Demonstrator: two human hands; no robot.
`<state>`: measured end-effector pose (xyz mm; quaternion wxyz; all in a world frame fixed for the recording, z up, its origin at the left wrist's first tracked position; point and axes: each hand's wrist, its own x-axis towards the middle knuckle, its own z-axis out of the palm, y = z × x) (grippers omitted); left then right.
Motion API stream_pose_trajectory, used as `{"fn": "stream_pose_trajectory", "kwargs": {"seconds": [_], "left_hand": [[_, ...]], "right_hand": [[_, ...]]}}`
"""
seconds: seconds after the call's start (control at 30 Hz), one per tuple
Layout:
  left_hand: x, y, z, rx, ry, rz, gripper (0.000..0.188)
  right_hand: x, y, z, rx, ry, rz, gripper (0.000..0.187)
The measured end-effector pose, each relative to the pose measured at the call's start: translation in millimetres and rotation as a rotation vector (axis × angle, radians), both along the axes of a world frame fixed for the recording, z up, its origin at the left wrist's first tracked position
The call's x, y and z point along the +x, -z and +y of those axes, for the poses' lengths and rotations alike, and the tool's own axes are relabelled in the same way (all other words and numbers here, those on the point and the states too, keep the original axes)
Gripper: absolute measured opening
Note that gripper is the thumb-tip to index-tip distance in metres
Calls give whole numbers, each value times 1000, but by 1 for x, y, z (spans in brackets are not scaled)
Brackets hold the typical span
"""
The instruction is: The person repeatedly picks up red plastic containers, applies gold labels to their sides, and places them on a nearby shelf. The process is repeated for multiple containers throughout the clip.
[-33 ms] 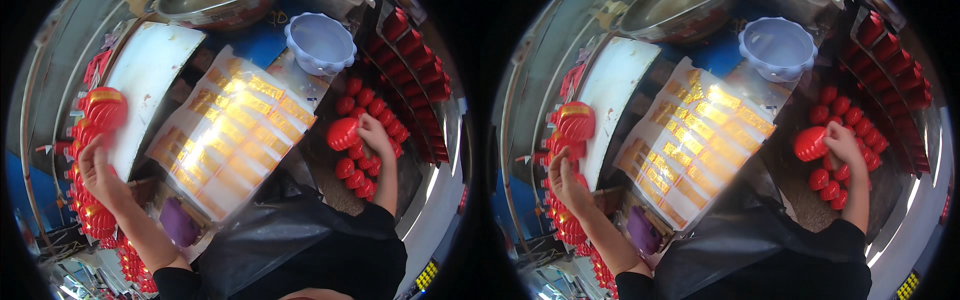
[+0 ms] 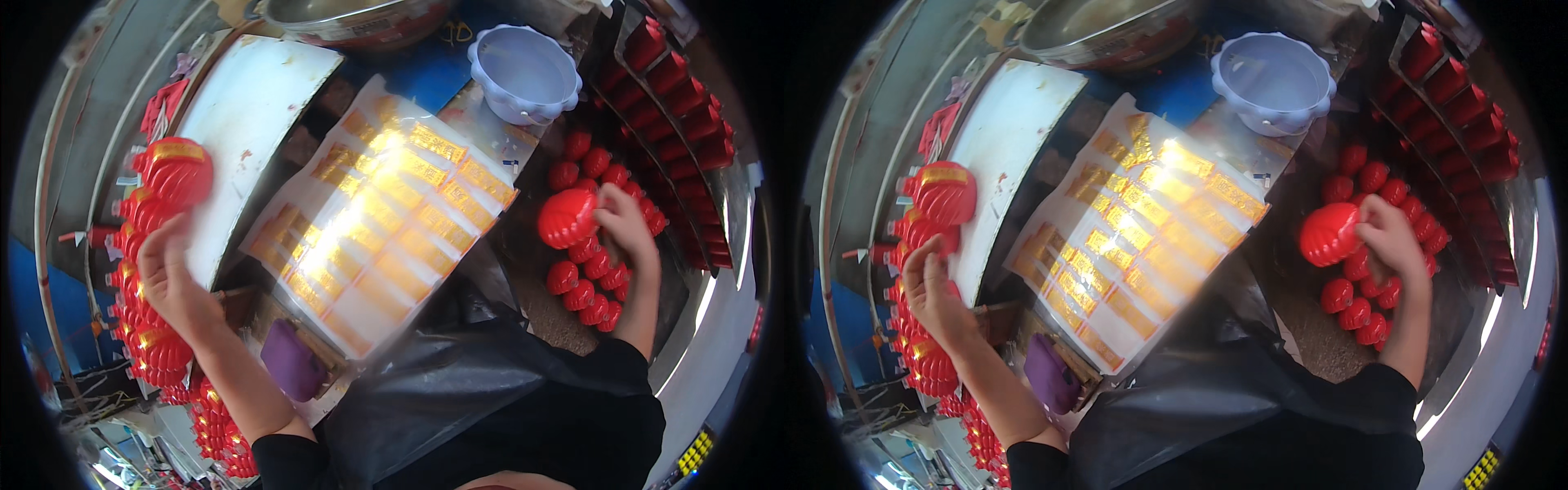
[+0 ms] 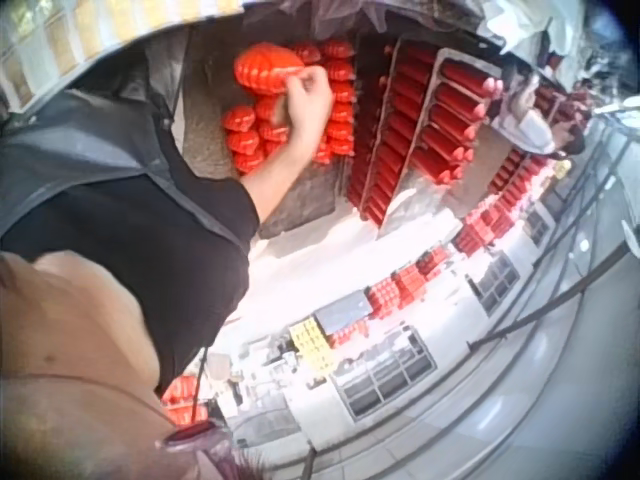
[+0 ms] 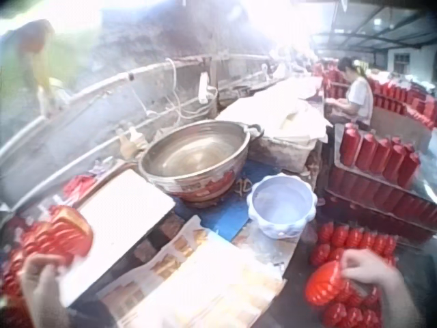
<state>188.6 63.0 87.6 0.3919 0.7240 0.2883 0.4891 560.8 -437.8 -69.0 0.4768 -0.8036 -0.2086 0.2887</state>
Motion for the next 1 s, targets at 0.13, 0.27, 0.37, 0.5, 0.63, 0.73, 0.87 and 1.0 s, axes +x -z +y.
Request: {"fn": "stream_pose_trajectory", "kwargs": {"seconds": [0.13, 0.27, 0.37, 0.5, 0.63, 0.73, 0.87, 1.0], "left_hand": [[-7, 9, -46, -109, 113, 39, 12], [-19, 21, -82, -308, 271, -1, 10], [-40, 26, -101, -334, 291, 62, 11], [-82, 25, -110, -274, 281, 193, 11], [-130, 33, -112, -267, 210, 285, 14], [-155, 42, -111, -301, 132, 290, 15], [-176, 53, -109, -403, 40, 274, 14], [-192, 61, -104, -434, -26, 220, 12]], "right_hand": [[-13, -142, 19, 339, 176, -192, 19], [10, -193, 96, 678, -10, -8, 23], [25, -199, 179, 798, 96, 150, 26], [53, -210, 303, 764, 6, 104, 18], [78, -197, 390, 594, 65, -109, 17], [90, -180, 429, 367, 77, -474, 21], [94, -166, 447, -112, 138, -1086, 29], [97, -177, 448, -246, -59, -1000, 35]]}}
